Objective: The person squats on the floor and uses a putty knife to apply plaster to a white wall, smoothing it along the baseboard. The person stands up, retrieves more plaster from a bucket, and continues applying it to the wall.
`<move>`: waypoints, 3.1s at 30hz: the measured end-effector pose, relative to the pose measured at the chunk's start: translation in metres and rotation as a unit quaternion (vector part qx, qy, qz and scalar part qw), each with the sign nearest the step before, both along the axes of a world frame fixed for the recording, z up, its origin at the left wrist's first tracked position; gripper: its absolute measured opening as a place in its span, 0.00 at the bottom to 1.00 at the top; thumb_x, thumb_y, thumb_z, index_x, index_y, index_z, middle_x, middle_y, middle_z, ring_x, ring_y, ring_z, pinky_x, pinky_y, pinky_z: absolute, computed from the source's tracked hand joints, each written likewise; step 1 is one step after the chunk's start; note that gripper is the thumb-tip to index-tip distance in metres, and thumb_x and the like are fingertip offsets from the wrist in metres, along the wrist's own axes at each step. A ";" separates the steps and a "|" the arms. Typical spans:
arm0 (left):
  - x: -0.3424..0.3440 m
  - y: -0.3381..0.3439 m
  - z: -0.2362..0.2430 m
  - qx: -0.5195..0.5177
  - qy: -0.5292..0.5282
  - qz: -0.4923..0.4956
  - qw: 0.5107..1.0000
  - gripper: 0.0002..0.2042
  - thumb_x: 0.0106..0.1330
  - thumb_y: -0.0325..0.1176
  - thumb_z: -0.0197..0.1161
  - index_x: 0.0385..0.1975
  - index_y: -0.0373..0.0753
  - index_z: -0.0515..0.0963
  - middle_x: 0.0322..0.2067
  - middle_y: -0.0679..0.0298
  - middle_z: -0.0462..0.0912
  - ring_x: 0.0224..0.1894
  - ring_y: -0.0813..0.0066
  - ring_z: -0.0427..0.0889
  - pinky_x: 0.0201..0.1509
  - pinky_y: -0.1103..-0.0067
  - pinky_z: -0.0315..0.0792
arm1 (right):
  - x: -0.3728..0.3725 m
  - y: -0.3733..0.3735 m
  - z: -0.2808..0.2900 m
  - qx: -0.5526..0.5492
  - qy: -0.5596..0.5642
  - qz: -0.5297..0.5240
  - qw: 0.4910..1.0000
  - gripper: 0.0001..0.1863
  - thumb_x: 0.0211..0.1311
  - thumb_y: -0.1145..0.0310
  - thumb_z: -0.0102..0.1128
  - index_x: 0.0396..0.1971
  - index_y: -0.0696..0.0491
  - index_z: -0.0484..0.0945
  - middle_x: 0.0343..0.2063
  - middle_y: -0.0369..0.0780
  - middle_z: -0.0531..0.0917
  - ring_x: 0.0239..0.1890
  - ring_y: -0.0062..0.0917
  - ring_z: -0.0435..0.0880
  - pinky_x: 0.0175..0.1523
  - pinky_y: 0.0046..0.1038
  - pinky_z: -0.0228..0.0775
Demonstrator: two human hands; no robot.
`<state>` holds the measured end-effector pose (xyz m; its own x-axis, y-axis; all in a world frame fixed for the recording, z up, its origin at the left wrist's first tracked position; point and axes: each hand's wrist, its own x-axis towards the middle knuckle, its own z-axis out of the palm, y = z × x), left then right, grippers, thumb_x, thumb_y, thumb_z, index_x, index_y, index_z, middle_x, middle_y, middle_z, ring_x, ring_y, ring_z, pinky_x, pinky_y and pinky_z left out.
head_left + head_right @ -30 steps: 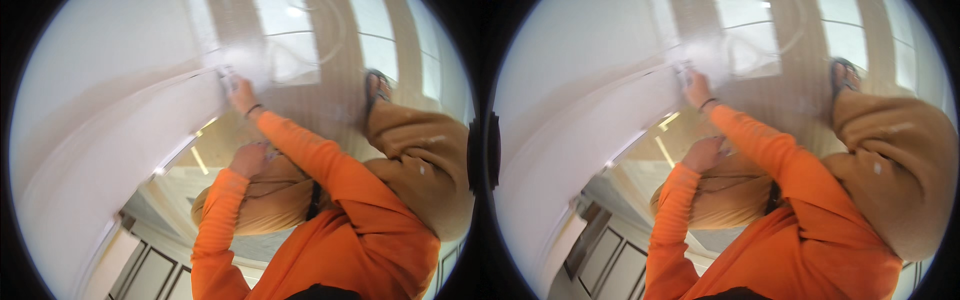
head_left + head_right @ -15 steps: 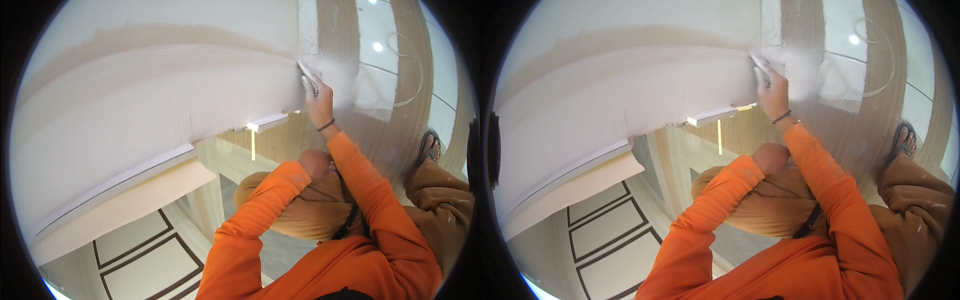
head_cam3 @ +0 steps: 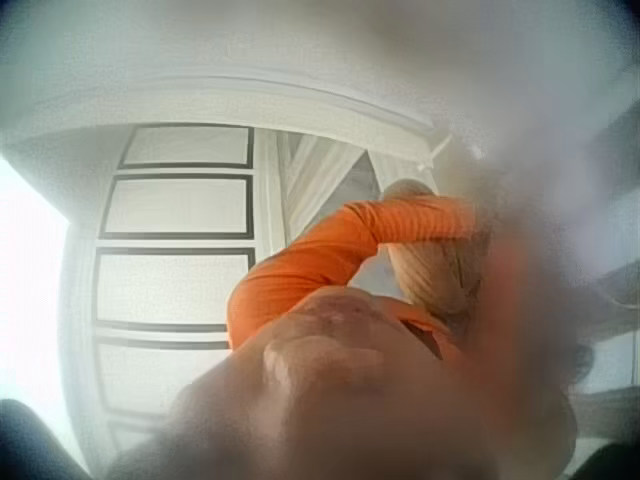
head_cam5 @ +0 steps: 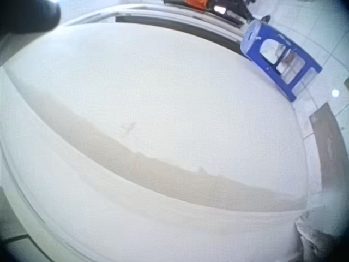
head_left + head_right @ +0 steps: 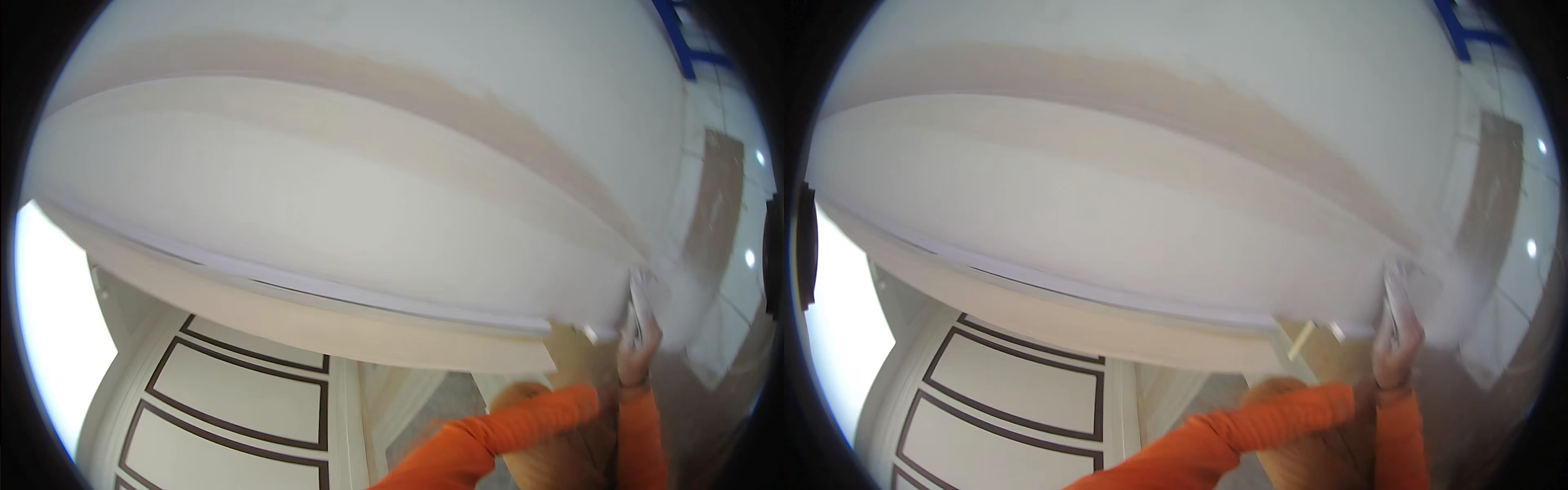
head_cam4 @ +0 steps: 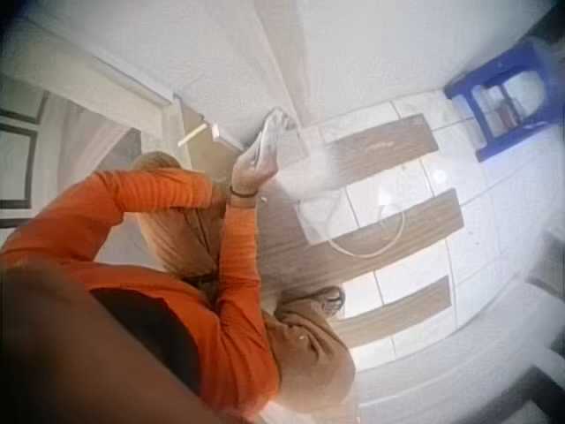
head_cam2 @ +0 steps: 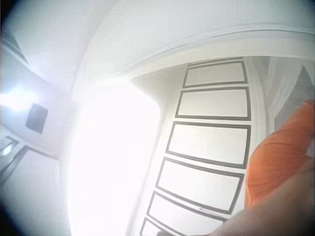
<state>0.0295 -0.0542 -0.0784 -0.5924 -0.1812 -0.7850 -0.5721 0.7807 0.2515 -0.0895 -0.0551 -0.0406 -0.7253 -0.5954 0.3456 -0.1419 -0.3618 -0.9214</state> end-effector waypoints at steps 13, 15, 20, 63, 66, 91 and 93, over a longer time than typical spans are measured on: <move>0.022 -0.047 -0.004 -0.054 0.012 0.063 0.997 0.13 0.60 0.45 0.62 0.33 0.42 0.85 0.31 0.53 0.86 0.36 0.53 0.86 0.39 0.59 0.78 | 0.039 -0.029 -0.148 0.158 -0.084 -0.021 0.984 0.17 0.73 0.73 0.49 0.53 0.70 0.75 0.55 0.56 0.79 0.57 0.43 0.77 0.65 0.34 0.62; 0.022 -0.051 0.000 -0.060 0.014 0.056 0.997 0.13 0.60 0.44 0.62 0.33 0.42 0.85 0.31 0.53 0.86 0.36 0.53 0.86 0.39 0.59 0.78 | 0.038 -0.047 -0.199 0.116 -0.155 -0.069 0.979 0.17 0.73 0.73 0.49 0.53 0.70 0.75 0.55 0.56 0.79 0.57 0.43 0.77 0.65 0.34 0.62; 0.040 -0.052 -0.004 -0.067 0.010 0.060 0.996 0.13 0.60 0.44 0.62 0.33 0.42 0.85 0.31 0.53 0.86 0.35 0.53 0.86 0.39 0.59 0.78 | 0.024 -0.069 -0.224 0.167 -0.190 -0.034 0.967 0.17 0.73 0.74 0.49 0.53 0.70 0.75 0.56 0.56 0.78 0.58 0.43 0.76 0.65 0.34 0.62; -0.014 0.004 -0.032 -0.022 0.042 0.025 0.999 0.11 0.60 0.40 0.61 0.34 0.42 0.85 0.30 0.54 0.86 0.34 0.54 0.86 0.38 0.59 0.78 | -0.027 0.003 -0.125 0.162 -0.084 -0.012 0.983 0.20 0.74 0.72 0.48 0.59 0.69 0.71 0.58 0.54 0.78 0.60 0.39 0.78 0.65 0.32 0.66; -0.016 0.009 -0.022 -0.025 0.039 0.013 0.999 0.11 0.59 0.40 0.61 0.34 0.42 0.85 0.30 0.54 0.86 0.34 0.54 0.86 0.38 0.59 0.78 | -0.042 -0.006 -0.110 0.184 -0.158 -0.028 0.970 0.20 0.74 0.73 0.48 0.59 0.68 0.71 0.58 0.55 0.77 0.59 0.40 0.78 0.64 0.33 0.67; -0.041 0.012 0.036 0.003 -0.066 -0.044 0.997 0.15 0.60 0.35 0.60 0.45 0.38 0.80 0.37 0.50 0.85 0.41 0.50 0.85 0.41 0.59 0.77 | -0.073 -0.009 -0.005 0.125 -0.029 -0.007 0.992 0.18 0.69 0.77 0.50 0.56 0.62 0.77 0.55 0.50 0.81 0.59 0.36 0.81 0.61 0.31 0.71; -0.044 0.009 0.034 0.008 -0.075 -0.040 0.996 0.16 0.60 0.35 0.61 0.46 0.37 0.79 0.38 0.49 0.85 0.42 0.49 0.84 0.42 0.58 0.77 | -0.068 -0.002 -0.002 0.074 0.010 -0.018 0.997 0.18 0.69 0.77 0.50 0.56 0.62 0.77 0.54 0.50 0.82 0.58 0.36 0.81 0.60 0.30 0.71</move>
<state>-0.0143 -0.0451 -0.0439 -0.4797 -0.1245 -0.8685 -0.5411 0.8212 0.1811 -0.1576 -0.0570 -0.0429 -0.7411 -0.6146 0.2704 -0.1710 -0.2166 -0.9612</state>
